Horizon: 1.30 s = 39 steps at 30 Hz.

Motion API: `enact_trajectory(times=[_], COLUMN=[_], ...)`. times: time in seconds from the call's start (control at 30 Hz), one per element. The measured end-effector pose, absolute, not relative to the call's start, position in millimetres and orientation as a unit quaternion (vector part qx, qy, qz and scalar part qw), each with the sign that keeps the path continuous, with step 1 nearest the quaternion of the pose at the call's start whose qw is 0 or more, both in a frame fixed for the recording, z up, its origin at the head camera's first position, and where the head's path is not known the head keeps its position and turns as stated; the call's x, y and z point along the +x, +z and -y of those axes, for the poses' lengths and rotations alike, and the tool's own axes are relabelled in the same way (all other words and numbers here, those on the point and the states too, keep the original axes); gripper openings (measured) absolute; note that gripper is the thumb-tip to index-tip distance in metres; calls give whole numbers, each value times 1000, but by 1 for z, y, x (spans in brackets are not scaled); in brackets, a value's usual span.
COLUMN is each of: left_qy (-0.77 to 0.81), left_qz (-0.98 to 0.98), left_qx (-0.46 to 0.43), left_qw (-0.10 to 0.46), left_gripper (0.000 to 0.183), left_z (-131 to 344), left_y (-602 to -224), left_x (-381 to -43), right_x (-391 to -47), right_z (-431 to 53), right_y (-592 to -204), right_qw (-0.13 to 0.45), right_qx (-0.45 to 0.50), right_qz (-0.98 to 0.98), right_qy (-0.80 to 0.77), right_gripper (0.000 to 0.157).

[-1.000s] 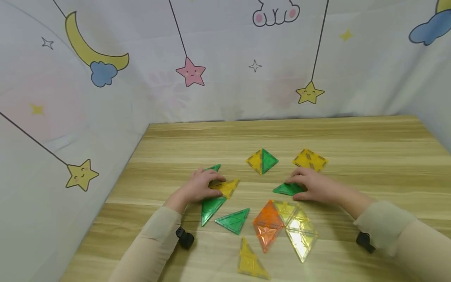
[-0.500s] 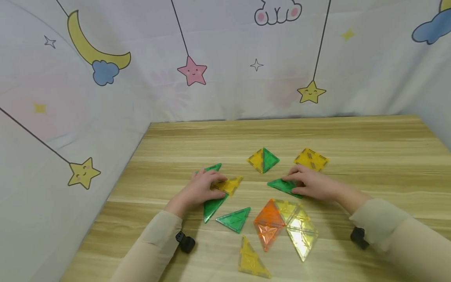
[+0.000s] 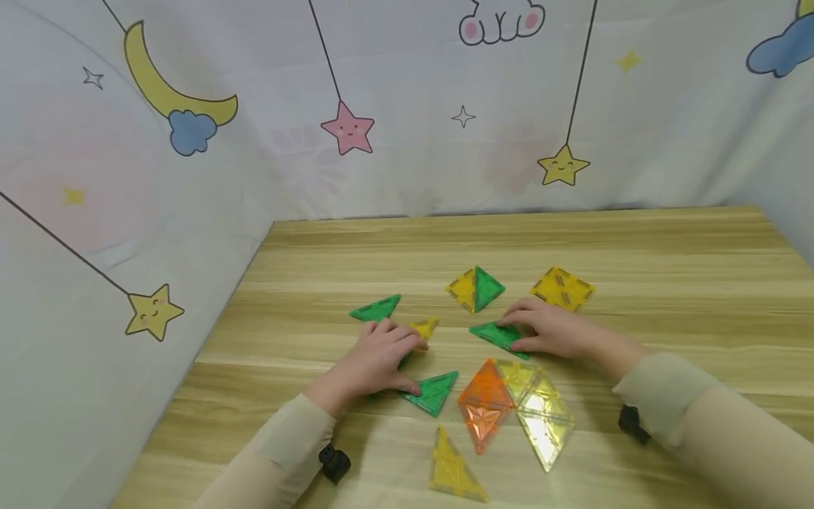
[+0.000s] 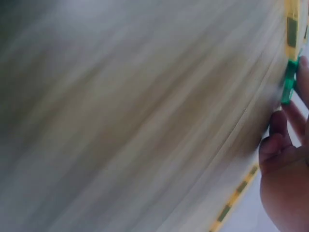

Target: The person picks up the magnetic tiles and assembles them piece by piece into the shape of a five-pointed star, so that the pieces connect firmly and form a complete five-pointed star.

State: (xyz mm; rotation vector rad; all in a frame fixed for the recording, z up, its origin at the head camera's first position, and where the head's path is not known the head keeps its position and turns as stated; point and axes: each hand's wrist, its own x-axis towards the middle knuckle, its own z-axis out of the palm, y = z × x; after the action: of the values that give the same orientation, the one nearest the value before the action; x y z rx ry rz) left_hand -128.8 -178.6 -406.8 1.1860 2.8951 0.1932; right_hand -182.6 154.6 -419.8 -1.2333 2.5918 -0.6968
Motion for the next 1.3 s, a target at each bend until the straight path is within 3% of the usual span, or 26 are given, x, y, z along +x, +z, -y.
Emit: enact_trajectory(times=[0.17, 0.3, 0.6, 0.8, 1.0, 1.3], left_qy=[32, 71, 33, 57, 69, 93], left_qz=[-920, -910, -913, -923, -931, -924], left_qx=[387, 407, 407, 379, 359, 369], left_qw=[-61, -48, -1, 21, 7, 34], left_gripper=[48, 33, 27, 35, 29, 29], left_z=[168, 157, 134, 129, 137, 157], left_y=[-407, -405, -403, -405, -408, -408], left_x=[-131, -124, -120, -123, -132, -146], right_x=[-186, -188, -183, -178, -178, -182], right_z=[-146, -150, -170, -172, -163, -135], right_y=[-423, -421, -414, -415, -413, -410], right_qw=[79, 85, 89, 89, 92, 95], right_qx=[-447, -439, -396, -362, -365, -385], right_qz=[-861, -865, -890, -904, -907, -903], right_qy=[-228, -229, -208, -210, -190, -166], right_gripper=[41, 42, 48, 48, 54, 58])
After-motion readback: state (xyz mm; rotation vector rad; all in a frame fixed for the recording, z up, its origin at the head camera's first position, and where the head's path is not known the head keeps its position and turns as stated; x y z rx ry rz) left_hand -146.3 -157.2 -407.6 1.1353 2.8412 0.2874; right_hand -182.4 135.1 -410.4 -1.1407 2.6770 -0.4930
